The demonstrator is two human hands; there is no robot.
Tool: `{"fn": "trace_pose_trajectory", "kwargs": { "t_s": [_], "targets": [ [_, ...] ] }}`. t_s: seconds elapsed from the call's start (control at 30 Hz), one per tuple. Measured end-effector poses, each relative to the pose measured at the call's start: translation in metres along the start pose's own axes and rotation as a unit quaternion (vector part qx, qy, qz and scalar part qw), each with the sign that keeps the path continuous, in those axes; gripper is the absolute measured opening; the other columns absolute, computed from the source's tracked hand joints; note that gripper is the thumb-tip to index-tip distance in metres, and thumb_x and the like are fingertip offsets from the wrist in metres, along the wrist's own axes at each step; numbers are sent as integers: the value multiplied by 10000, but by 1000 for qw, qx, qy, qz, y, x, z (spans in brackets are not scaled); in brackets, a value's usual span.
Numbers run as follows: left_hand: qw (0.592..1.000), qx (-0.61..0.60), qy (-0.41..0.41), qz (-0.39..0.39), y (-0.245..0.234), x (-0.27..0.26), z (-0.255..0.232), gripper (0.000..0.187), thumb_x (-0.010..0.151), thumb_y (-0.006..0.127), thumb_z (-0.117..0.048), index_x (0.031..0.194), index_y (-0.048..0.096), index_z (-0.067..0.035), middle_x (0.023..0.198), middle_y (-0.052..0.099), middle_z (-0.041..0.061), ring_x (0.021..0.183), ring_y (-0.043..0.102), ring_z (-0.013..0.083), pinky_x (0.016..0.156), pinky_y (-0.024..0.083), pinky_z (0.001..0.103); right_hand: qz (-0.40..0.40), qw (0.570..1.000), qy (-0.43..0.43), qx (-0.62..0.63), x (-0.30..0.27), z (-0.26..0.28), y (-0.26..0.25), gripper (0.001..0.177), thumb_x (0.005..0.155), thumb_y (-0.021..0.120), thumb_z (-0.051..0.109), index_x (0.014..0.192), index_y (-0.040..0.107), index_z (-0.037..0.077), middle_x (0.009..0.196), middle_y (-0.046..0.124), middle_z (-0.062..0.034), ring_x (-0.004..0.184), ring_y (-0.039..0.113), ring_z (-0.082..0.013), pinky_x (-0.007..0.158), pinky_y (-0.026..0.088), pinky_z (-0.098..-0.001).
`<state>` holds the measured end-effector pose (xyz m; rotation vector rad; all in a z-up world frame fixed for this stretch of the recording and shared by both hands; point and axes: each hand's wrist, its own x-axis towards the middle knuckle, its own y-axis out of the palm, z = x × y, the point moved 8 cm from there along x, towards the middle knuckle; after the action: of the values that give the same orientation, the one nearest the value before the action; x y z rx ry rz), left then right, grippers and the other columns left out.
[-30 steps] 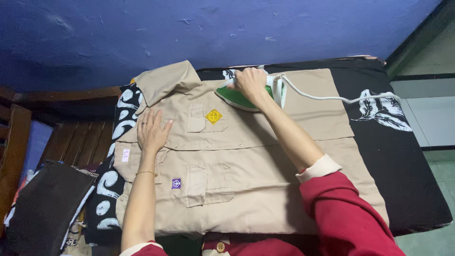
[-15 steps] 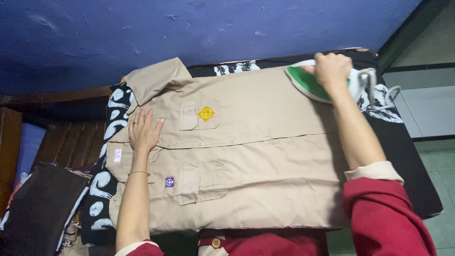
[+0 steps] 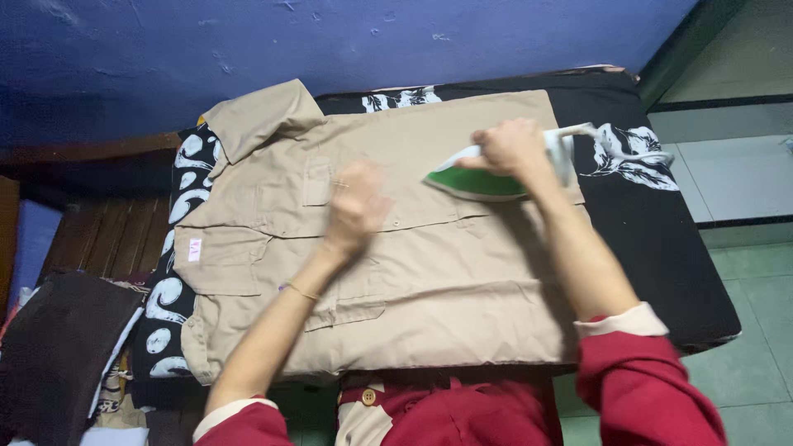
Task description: The person irons a tan shirt by laying it flat and using an iron to press the sleeves, collar, and front panels.
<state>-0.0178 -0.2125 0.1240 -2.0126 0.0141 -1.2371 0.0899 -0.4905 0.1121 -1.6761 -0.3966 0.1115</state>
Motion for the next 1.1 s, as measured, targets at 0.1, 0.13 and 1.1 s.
{"fn": "trace_pose_trajectory", "kwargs": {
  "t_s": [0.1,0.13,1.1],
  "targets": [
    [991,-78,104,26,31,27,-100,522,915,756,-265,1351,615,-14,1388,599,211,1350,519,355,1178,385,488,-25,999,3,42,13,51,-6,660,753,623,839,953,802,236,767,743,-124,741,745,-331,607,556,-483],
    [989,-85,116,46,41,32,-125,560,920,744,-336,1349,609,-4,1380,599,216,1349,518,361,1185,362,497,-24,998,15,59,18,64,-7,624,773,643,800,923,802,215,764,741,-122,738,745,-331,594,556,-478],
    [937,174,-288,96,-138,-142,194,387,857,786,-257,1165,700,-39,1276,619,202,1149,603,407,955,486,485,24,998,33,53,26,74,-29,705,671,710,831,988,789,206,772,741,-166,758,745,-366,623,558,-479]
  ]
}}
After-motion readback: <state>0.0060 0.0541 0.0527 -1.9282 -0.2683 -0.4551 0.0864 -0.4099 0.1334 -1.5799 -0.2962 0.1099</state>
